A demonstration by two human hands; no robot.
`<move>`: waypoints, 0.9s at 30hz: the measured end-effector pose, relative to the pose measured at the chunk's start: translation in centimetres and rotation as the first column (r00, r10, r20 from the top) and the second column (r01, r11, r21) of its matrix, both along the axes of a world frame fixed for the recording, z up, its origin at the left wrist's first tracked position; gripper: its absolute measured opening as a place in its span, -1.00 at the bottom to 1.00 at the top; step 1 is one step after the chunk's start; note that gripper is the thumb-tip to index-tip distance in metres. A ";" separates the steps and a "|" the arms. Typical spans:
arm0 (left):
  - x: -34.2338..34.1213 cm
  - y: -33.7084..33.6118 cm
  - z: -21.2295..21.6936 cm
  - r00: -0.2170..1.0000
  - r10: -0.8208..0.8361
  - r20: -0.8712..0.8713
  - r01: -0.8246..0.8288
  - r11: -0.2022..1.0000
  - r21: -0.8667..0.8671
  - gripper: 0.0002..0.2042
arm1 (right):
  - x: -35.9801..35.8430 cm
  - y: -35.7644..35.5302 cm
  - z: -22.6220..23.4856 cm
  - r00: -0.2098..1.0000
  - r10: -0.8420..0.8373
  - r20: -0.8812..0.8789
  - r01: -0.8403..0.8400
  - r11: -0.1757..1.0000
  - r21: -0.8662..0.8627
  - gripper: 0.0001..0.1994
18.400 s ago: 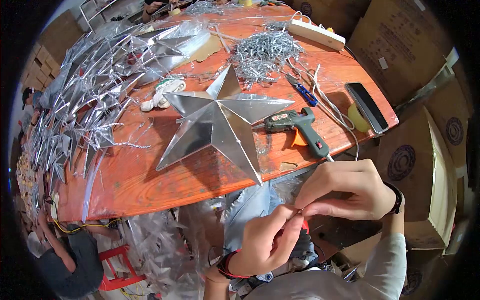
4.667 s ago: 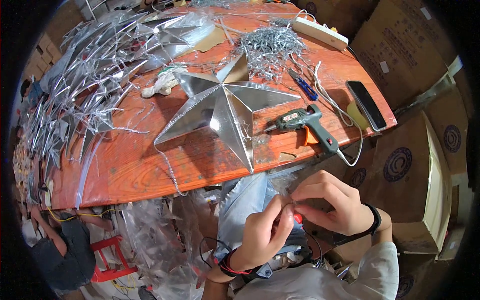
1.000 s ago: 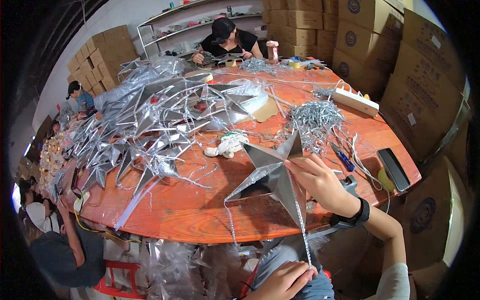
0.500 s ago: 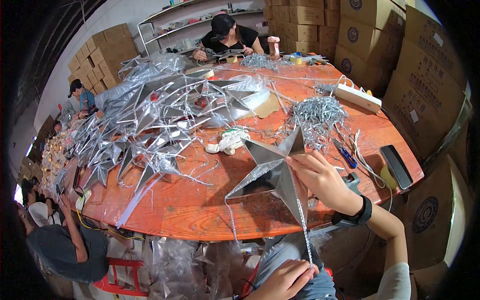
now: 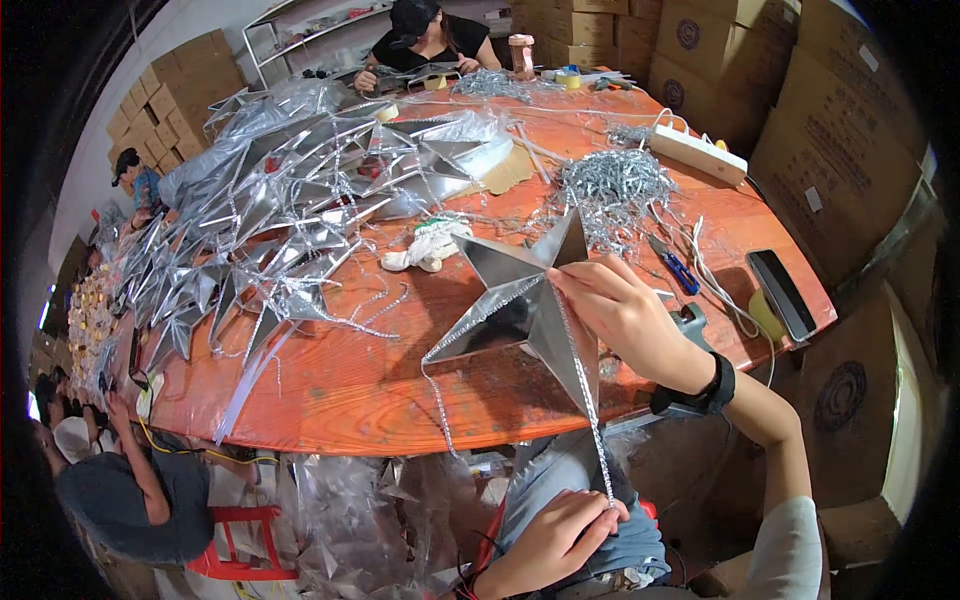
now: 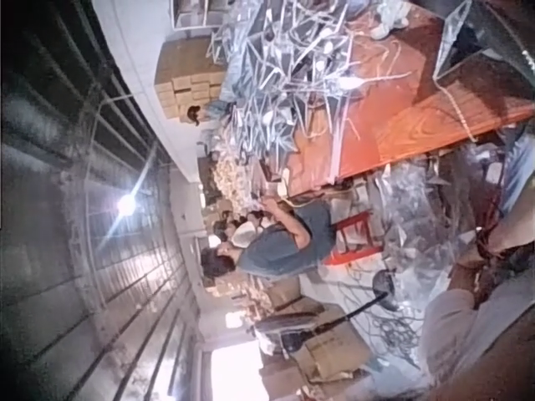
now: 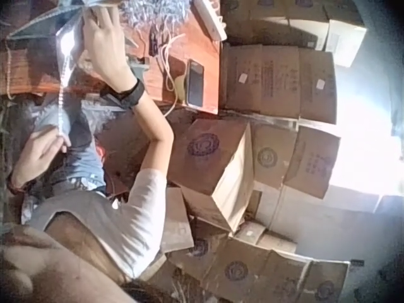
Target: Assembling large silver decorative stars using a hot glue gun and attaching trim.
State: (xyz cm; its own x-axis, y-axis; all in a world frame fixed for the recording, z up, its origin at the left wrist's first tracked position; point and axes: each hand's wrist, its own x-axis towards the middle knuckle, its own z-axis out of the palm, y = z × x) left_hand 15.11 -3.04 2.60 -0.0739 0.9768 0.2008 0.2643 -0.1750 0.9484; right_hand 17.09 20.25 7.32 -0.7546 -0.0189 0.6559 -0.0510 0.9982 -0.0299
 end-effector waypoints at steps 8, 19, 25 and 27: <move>0.1 -0.1 -0.4 1.000 0.012 -0.017 -0.011 1.000 0.019 -0.87 | 0.1 -0.1 -0.2 1.000 -0.007 -0.008 0.007 0.999 -0.034 -0.55; 0.2 0.1 -0.8 1.000 -0.022 0.014 0.023 0.999 -0.029 -0.87 | 0.0 -0.1 -0.4 1.000 -0.009 -0.023 0.009 1.000 0.009 -0.56; 0.2 0.8 -1.3 0.999 -0.019 0.030 0.021 0.998 -0.055 -0.87 | 0.0 0.5 -0.5 0.999 -0.033 -0.023 0.034 0.999 0.034 -0.57; 0.1 1.0 -1.5 0.999 -0.001 0.035 0.003 0.998 -0.056 -0.87 | -0.2 0.6 -0.5 1.000 -0.009 -0.025 0.009 1.000 0.017 -0.57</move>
State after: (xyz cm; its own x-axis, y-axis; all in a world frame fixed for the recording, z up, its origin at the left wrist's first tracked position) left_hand 15.20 -2.09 1.12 -0.0777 0.9867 0.1429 0.2301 -0.1217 0.9655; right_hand 16.90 20.84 6.84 -0.7379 -0.0234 0.6745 -0.0425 0.9990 -0.0118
